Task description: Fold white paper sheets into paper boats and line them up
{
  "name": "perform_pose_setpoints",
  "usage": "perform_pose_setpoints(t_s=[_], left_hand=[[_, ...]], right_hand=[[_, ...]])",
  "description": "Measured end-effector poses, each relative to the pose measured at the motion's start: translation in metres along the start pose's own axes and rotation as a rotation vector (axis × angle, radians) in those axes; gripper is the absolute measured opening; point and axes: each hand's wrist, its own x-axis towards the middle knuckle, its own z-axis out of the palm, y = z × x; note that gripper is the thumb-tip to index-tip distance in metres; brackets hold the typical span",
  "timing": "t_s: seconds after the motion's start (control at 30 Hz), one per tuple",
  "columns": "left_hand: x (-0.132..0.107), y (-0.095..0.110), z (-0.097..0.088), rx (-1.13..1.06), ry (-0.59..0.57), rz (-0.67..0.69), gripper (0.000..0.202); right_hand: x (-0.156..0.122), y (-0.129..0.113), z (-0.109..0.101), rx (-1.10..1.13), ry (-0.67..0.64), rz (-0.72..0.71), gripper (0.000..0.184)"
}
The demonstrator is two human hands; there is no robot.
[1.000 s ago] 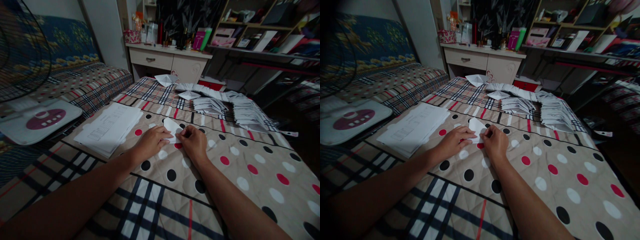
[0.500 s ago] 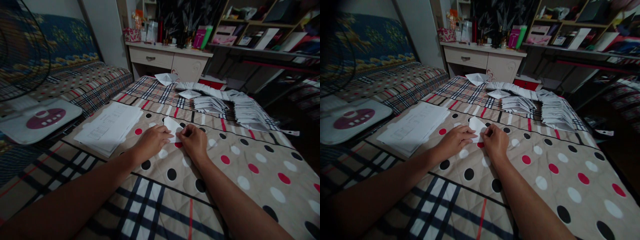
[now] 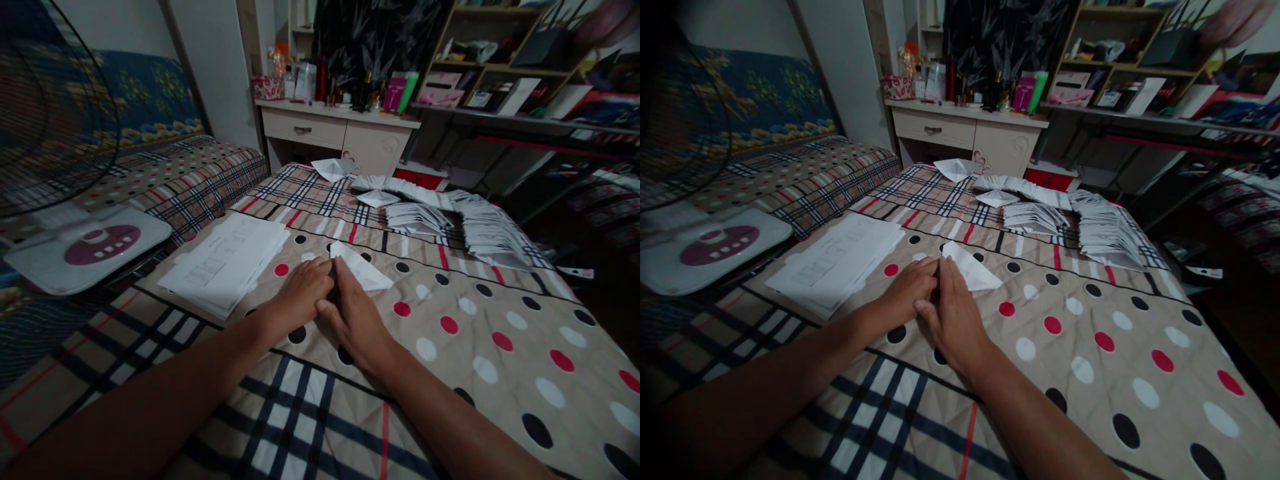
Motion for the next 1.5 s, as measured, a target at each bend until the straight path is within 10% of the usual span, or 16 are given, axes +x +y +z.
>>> perform_pose_setpoints(t_s=[0.27, 0.77, 1.07, 1.5], left_hand=[[0.000, 0.001, -0.003, -0.031, 0.022, -0.002, 0.021], [0.000, -0.034, 0.004, -0.390, 0.001, 0.034, 0.038], [0.000, -0.035, 0.007, -0.374, 0.107, 0.120, 0.051], [0.005, -0.029, -0.002, -0.111, 0.270, 0.391, 0.015]], right_hand=[[-0.024, 0.016, -0.008, -0.229, -0.197, -0.009, 0.099], [-0.033, 0.024, -0.027, -0.298, -0.178, 0.022, 0.081], [-0.022, 0.028, -0.026, -0.262, -0.057, 0.040, 0.039], [-0.019, 0.041, -0.025, -0.133, 0.074, 0.030, 0.031]])
